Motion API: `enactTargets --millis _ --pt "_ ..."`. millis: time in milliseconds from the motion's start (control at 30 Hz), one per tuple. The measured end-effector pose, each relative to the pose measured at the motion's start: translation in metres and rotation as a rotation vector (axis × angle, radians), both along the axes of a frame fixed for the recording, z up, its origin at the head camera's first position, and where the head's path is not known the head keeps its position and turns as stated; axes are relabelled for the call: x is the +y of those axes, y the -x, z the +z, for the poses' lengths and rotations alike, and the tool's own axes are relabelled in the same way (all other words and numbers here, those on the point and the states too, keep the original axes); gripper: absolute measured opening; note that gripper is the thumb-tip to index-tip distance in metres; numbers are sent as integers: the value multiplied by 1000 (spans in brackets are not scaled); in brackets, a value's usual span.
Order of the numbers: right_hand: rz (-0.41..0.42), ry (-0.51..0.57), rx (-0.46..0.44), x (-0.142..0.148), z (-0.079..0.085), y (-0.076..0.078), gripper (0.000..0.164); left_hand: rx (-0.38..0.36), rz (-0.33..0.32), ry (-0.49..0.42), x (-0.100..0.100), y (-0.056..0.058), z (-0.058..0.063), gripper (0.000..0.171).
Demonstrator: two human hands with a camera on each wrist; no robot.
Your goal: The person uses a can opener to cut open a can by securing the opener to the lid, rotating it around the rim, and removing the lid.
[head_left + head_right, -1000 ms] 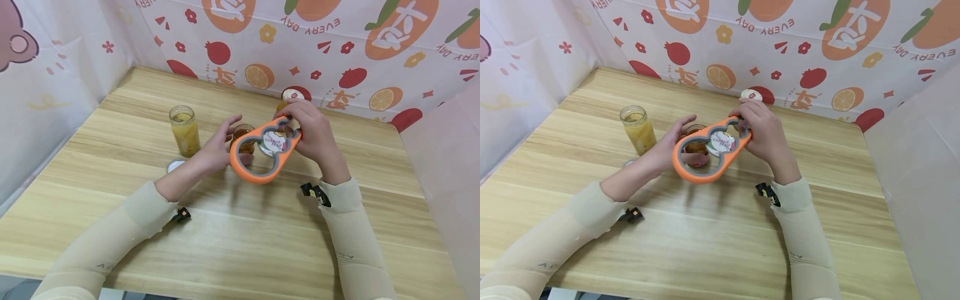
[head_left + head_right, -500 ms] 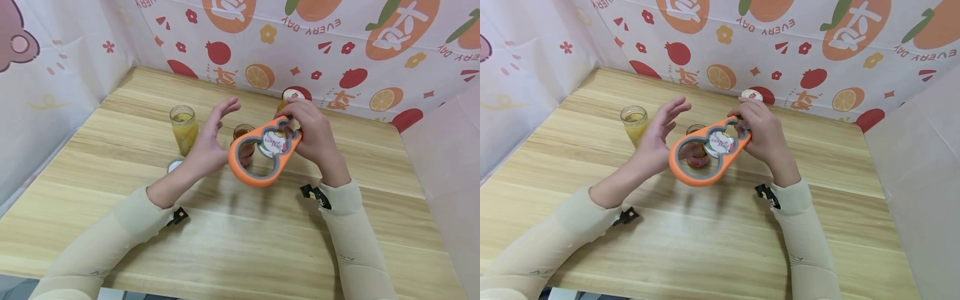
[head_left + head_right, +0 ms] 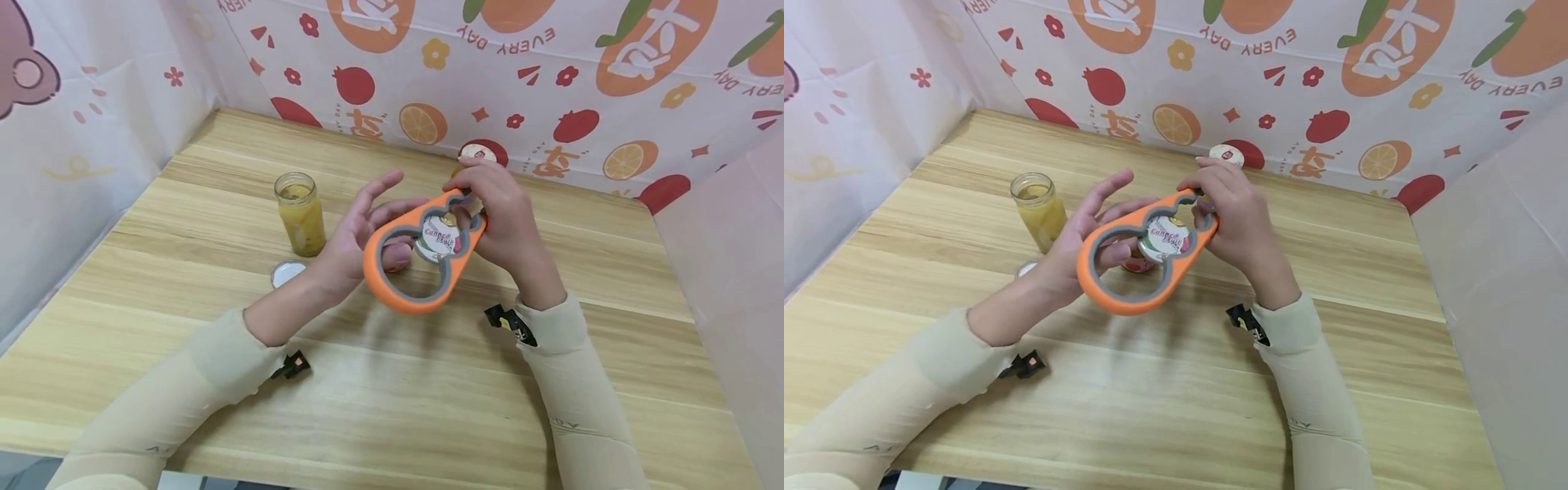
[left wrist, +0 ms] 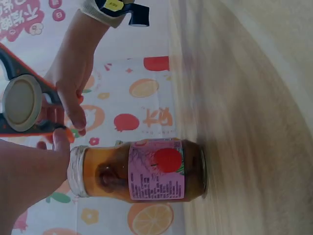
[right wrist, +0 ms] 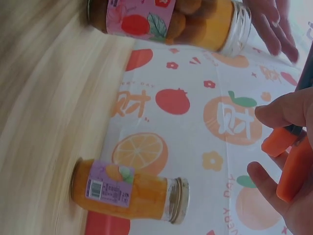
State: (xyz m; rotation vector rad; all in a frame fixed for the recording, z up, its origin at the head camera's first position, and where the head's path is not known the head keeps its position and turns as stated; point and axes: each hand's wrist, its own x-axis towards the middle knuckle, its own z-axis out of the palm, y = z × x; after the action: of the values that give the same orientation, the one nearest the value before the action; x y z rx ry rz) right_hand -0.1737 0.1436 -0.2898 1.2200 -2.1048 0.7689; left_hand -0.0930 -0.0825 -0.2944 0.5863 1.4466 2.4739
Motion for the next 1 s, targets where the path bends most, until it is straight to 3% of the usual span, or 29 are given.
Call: enactTargets --millis 100,400,533,600,767,1000 --pt "36 41 9 -7 5 -6 25 -50 -8 -26 1 -6 4 102" --pt "99 114 45 -22 29 -30 23 -81 -32 -16 6 -17 13 107" --pt "103 116 61 -24 29 -33 20 -109 -76 -43 8 -17 9 108" --pt "109 120 64 -24 29 -33 8 -108 -105 -66 10 -16 4 108" --pt "110 111 49 -25 27 -34 26 -96 -177 -151 14 -15 -3 104" --pt "103 104 43 -27 27 -35 17 -80 -228 -230 16 -15 -5 98"
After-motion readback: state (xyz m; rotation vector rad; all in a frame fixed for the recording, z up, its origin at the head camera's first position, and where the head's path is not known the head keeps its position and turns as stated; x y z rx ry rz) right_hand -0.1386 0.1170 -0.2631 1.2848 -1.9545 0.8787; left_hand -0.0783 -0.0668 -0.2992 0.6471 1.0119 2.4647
